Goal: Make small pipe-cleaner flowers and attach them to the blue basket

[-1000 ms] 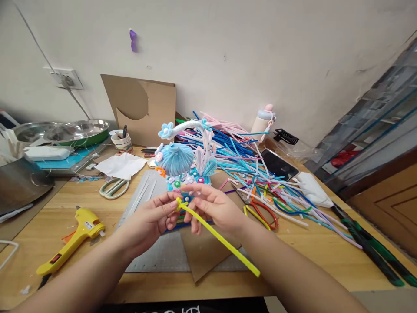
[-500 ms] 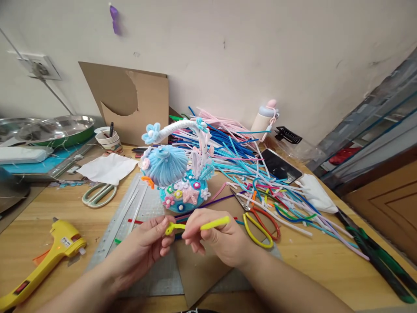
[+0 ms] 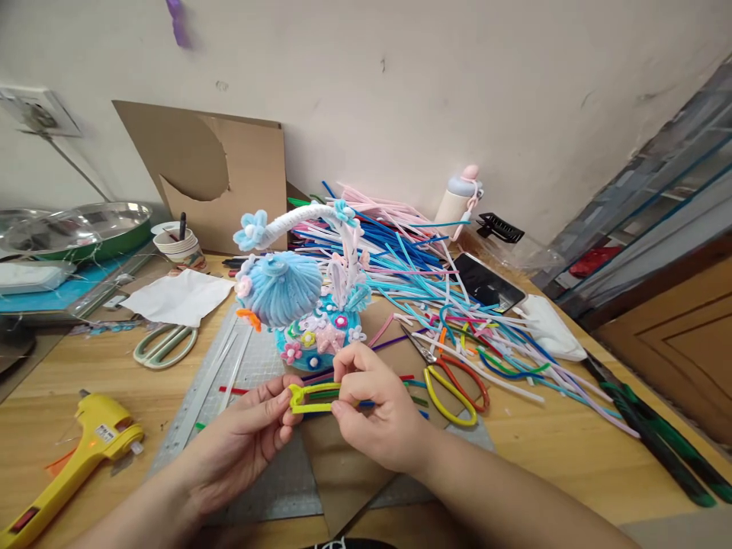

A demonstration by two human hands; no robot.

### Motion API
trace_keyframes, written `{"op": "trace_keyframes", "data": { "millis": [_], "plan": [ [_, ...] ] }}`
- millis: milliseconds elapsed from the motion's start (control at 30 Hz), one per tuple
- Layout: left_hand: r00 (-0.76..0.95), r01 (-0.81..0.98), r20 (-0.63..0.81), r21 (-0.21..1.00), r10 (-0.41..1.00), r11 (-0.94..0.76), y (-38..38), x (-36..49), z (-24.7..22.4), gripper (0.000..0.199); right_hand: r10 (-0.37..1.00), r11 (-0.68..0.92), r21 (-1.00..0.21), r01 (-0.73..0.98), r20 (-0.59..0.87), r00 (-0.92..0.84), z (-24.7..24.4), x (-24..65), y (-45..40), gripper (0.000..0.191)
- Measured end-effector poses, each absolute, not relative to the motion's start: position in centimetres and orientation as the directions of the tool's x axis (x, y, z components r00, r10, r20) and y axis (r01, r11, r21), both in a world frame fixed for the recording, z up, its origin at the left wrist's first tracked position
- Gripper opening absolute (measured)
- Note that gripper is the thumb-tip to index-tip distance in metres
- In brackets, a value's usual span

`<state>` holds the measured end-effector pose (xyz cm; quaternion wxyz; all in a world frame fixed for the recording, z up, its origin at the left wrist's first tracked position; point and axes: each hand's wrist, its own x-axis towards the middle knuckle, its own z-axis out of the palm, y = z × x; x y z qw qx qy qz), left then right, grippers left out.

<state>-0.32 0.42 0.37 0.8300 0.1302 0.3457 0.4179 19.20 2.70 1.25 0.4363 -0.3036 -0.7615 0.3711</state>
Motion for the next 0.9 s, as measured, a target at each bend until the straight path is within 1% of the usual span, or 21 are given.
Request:
{"op": "trace_keyframes", "data": {
  "millis": [133,467,533,633,700,767,833,900],
  "plan": [
    [0.409,-0.596,-0.445,0.531,0.797,0.602,0.5,-0.2,0.4,0.020,0.781,0.575,-0.803,0.156,0.482,-0.397,1.2,19.1,2.5,0.023],
    [0.364,-0.542,-0.449,0.610,0.816,0.577,0.6,0.0,0.5,0.029,0.756,0.618,-0.761,0.199,0.505,-0.417,1.1,19.1,2.5,0.023],
    [0.328,-0.532,-0.420,0.658,0.846,0.534,0.6,0.2,0.2,0.031,0.737,0.647,-0.728,0.227,0.522,-0.430,1.1,19.1,2.4,0.023],
    [0.223,-0.496,-0.327,0.773,0.918,0.396,0.6,0.3,-0.5,0.032,0.700,0.705,-0.635,0.316,0.550,-0.456,1.0,18.9,2.0,0.023],
    [0.157,-0.450,-0.267,0.838,0.951,0.310,0.5,0.4,-0.8,0.031,0.686,0.722,-0.573,0.387,0.525,-0.503,0.8,18.6,1.7,0.022],
    [0.113,-0.414,-0.228,0.874,0.967,0.254,0.4,0.5,-1.0,0.030,0.689,0.718,-0.535,0.444,0.456,-0.564,0.5,18.3,1.5,0.021],
    [0.085,-0.389,-0.199,0.895,0.976,0.216,0.2,0.5,-0.9,0.029,0.696,0.703,-0.534,0.470,0.382,-0.608,0.0,18.0,1.3,0.019],
    [0.060,-0.360,-0.168,0.916,0.984,0.178,0.1,0.6,-0.8,0.027,0.705,0.683,-0.562,0.467,0.341,-0.622,-0.4,17.7,1.1,0.018]
  ]
}}
